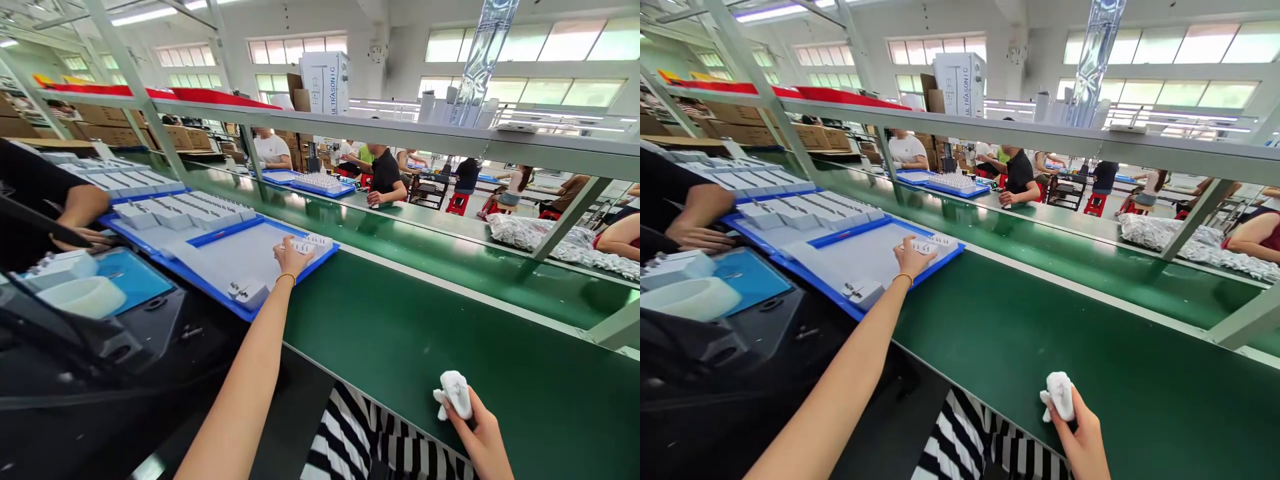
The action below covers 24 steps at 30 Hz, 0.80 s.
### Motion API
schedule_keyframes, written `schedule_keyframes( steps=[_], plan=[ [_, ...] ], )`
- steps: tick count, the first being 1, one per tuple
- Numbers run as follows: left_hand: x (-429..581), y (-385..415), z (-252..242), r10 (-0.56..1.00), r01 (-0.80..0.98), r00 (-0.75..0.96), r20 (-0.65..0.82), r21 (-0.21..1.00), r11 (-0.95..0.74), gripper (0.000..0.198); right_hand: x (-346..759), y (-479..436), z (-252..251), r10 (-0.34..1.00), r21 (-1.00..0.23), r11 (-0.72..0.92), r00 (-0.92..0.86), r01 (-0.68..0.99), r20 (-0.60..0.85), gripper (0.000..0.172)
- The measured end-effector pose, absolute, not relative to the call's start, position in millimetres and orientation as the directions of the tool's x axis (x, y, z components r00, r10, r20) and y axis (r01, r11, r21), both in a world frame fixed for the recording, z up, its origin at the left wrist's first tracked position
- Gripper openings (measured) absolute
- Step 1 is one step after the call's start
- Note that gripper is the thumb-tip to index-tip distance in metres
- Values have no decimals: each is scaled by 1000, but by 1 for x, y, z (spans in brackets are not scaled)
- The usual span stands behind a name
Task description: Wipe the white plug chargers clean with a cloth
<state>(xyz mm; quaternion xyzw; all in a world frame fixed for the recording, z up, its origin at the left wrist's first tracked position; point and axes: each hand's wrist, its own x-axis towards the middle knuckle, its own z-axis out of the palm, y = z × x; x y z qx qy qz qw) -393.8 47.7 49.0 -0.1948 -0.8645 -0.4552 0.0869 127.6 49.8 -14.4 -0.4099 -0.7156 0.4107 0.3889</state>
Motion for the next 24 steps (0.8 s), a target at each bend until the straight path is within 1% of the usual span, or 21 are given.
schedule_keyframes(
  steps=[3, 6, 9, 12, 14, 16, 18, 19, 20, 21, 22, 24],
  plan=[
    [-400, 56, 41, 237, 362, -931, 277, 783, 507, 83, 127, 49, -16, 911, -909, 323, -345, 262, 224, 49],
    [-409, 59, 34, 326, 404, -905, 274, 793, 455, 89, 130, 51, -17, 913, -906, 315, -351, 281, 209, 48],
    [-413, 60, 32, 423, 435, -870, 254, 801, 411, 101, 134, 54, -18, 895, -891, 314, -417, 329, 161, 47],
    [-398, 59, 39, 439, 429, -870, 224, 783, 450, 114, 138, 56, -20, 904, -885, 311, -397, 348, 161, 50],
    [-376, 53, 47, 447, 503, -844, 297, 729, 465, 115, 142, 58, -21, 910, -878, 319, -375, 356, 178, 51],
    [-352, 39, 58, 539, 647, -737, 409, 658, 386, 100, 146, 63, -25, 894, -865, 334, -416, 375, 165, 50],
    [-333, 12, 69, 625, 799, -581, 521, 511, 317, 82, 150, 69, -30, 881, -855, 341, -450, 391, 146, 48],
    [-328, -5, 73, 655, 846, -523, 546, 426, 320, 74, 152, 72, -33, 881, -854, 342, -451, 393, 145, 48],
    [-327, -24, 76, 659, 862, -505, 557, 361, 356, 69, 153, 73, -36, 883, -856, 340, -446, 389, 148, 49],
    [-329, -44, 78, 646, 851, -524, 554, 322, 415, 69, 154, 75, -38, 886, -859, 339, -438, 383, 154, 50],
    [-335, -64, 79, 622, 816, -575, 532, 310, 488, 74, 155, 75, -39, 888, -862, 338, -433, 378, 158, 51],
    [-351, -97, 76, 556, 691, -720, 414, 353, 631, 91, 154, 75, -40, 888, -864, 329, -435, 380, 147, 51]
  ],
)
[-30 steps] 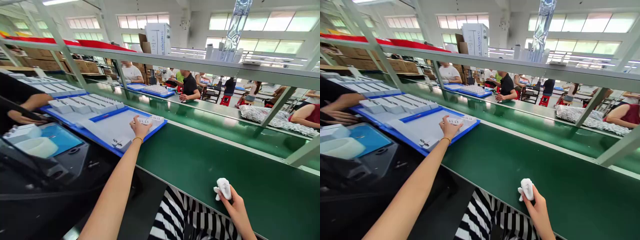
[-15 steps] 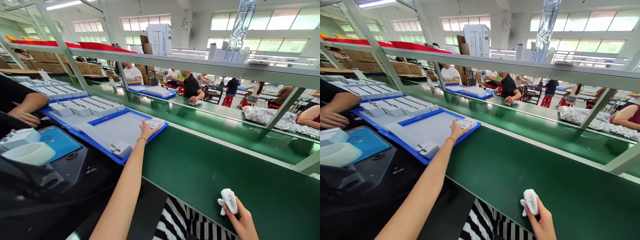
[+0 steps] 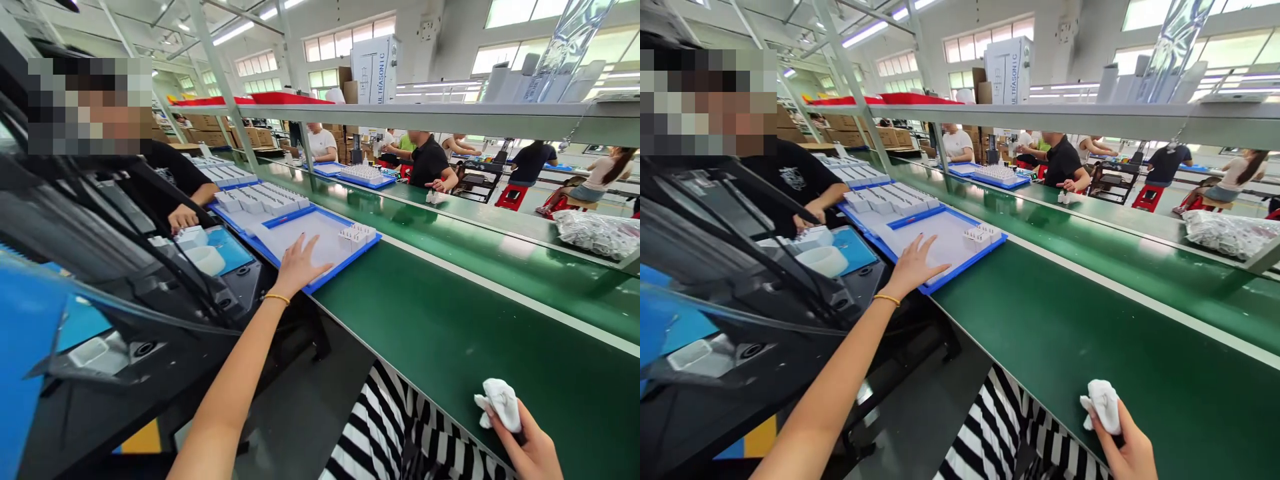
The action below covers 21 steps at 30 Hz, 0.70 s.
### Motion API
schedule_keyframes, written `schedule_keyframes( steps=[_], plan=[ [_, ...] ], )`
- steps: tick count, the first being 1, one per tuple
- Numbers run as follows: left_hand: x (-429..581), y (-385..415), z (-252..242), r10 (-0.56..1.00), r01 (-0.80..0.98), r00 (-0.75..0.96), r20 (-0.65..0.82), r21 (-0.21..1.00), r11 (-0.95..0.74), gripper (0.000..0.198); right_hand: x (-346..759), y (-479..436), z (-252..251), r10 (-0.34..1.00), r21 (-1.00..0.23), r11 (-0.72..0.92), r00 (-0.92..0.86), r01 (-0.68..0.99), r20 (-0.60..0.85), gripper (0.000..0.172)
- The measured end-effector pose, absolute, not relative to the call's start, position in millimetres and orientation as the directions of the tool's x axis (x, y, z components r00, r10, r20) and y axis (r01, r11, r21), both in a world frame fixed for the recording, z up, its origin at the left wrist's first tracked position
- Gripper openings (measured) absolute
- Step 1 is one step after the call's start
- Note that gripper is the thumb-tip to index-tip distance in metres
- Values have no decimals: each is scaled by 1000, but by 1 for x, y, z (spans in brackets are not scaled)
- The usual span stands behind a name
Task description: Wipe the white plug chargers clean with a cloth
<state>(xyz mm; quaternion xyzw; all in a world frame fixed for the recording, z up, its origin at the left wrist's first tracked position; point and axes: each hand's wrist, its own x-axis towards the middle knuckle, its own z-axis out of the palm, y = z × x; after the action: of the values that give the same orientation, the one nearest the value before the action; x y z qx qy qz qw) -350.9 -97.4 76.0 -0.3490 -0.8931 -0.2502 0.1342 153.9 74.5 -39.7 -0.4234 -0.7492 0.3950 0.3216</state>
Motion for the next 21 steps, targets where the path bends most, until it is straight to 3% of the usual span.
schedule_keyframes(
  steps=[3, 5, 10, 15, 21],
  plan=[
    [-373, -126, 65, 566, 579, -808, 165, 405, 708, 100, 151, 71, -35, 891, -867, 305, -440, 395, 113, 51],
    [-379, -131, 58, 580, 576, -805, 121, 393, 717, 95, 149, 70, -31, 893, -870, 293, -439, 396, 101, 53],
    [-371, -124, 52, 561, 602, -798, 221, 354, 716, 84, 149, 71, -36, 890, -870, 291, -446, 398, 94, 56],
    [-371, -97, 57, 572, 659, -751, 329, 403, 635, 80, 151, 73, -43, 867, -848, 361, -474, 388, 153, 51],
    [-390, -31, 57, 571, 647, -759, 314, 460, 608, 80, 148, 72, -36, 855, -835, 395, -486, 384, 181, 51]
  ],
)
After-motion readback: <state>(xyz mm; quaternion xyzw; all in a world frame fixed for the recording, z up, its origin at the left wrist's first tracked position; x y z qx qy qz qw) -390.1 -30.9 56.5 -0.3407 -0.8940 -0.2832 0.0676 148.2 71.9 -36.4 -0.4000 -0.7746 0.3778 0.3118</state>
